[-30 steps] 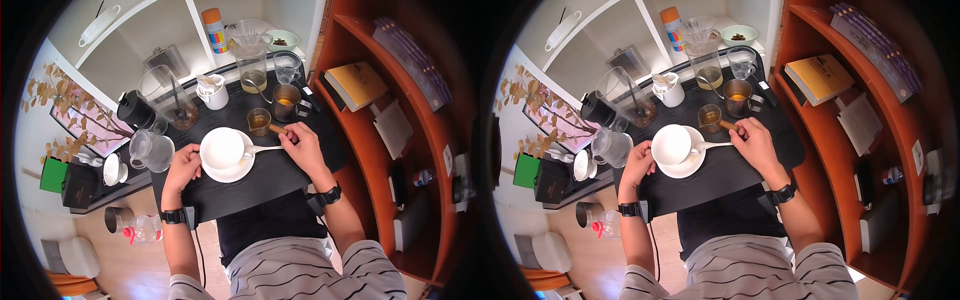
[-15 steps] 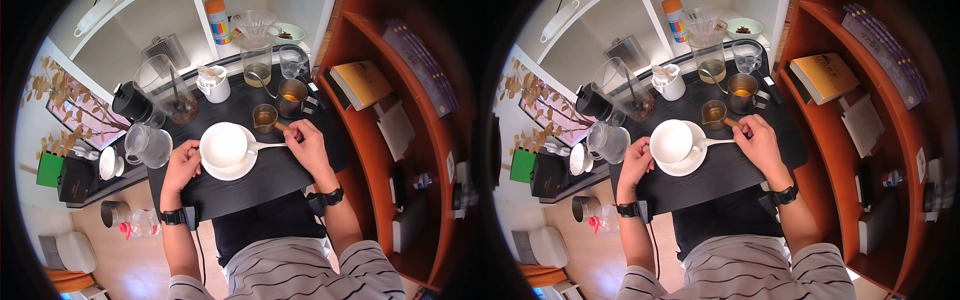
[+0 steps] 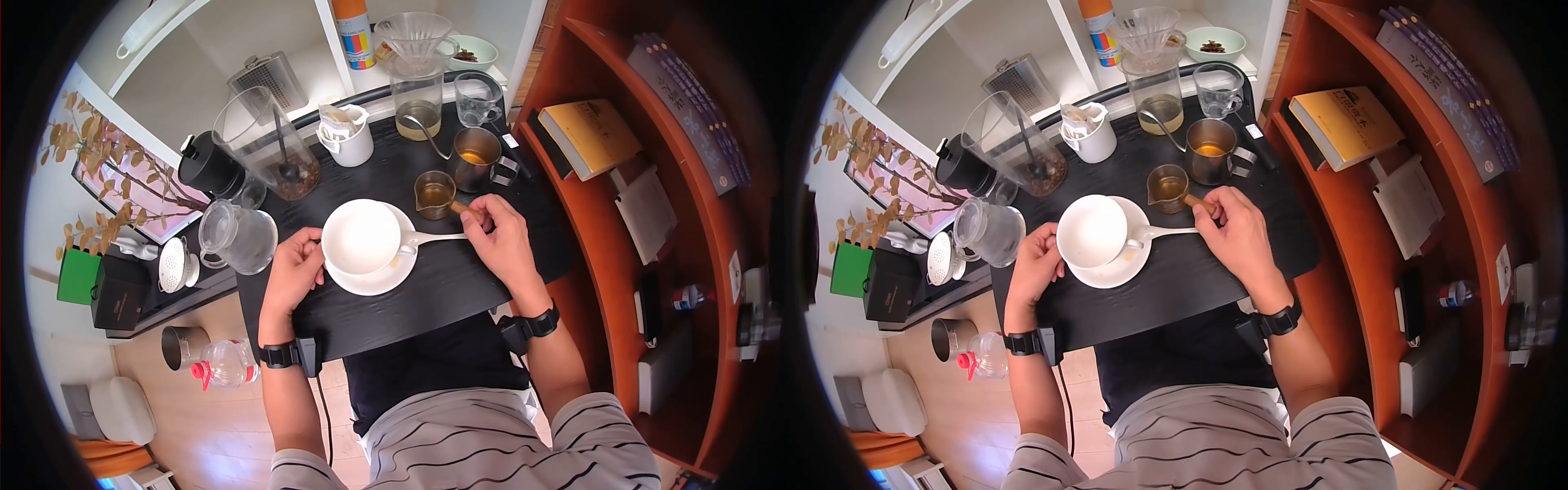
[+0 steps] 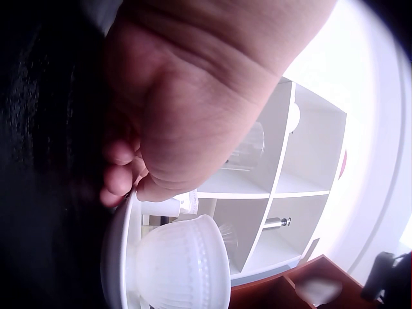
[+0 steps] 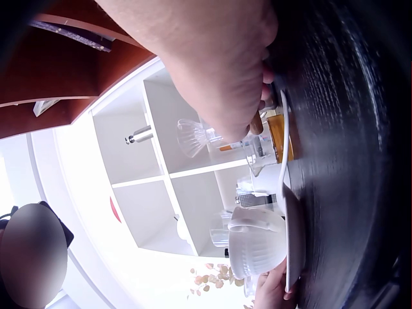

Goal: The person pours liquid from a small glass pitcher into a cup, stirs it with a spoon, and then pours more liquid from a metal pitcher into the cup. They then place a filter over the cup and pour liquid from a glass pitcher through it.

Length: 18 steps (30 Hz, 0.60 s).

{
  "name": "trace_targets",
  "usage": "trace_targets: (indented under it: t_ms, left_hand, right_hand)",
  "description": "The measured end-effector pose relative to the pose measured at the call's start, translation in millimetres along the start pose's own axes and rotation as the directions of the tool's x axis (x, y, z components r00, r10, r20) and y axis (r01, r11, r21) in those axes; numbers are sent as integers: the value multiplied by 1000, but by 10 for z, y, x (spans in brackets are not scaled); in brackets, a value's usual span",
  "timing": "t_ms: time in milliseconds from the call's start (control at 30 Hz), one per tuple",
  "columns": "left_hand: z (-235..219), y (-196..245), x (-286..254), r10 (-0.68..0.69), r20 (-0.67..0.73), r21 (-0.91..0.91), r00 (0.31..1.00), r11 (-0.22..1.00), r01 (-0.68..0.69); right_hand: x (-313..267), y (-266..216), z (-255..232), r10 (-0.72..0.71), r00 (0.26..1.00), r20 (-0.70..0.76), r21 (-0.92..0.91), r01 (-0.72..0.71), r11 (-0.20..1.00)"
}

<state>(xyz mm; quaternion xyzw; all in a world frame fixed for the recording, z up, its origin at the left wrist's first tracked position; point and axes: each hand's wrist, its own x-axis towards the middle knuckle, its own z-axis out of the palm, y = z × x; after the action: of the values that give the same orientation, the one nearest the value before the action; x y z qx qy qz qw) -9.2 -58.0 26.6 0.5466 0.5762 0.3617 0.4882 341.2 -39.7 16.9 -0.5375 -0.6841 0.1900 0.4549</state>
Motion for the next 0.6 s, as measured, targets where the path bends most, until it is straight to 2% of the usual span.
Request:
trace_targets:
  t_ms: [600]
  left_hand:
    - [20,27,-5,-9,-10,15,1000,1000,9]
  right_hand:
    - [-10,-47,-25,-16,1000,22,-9,16,1000]
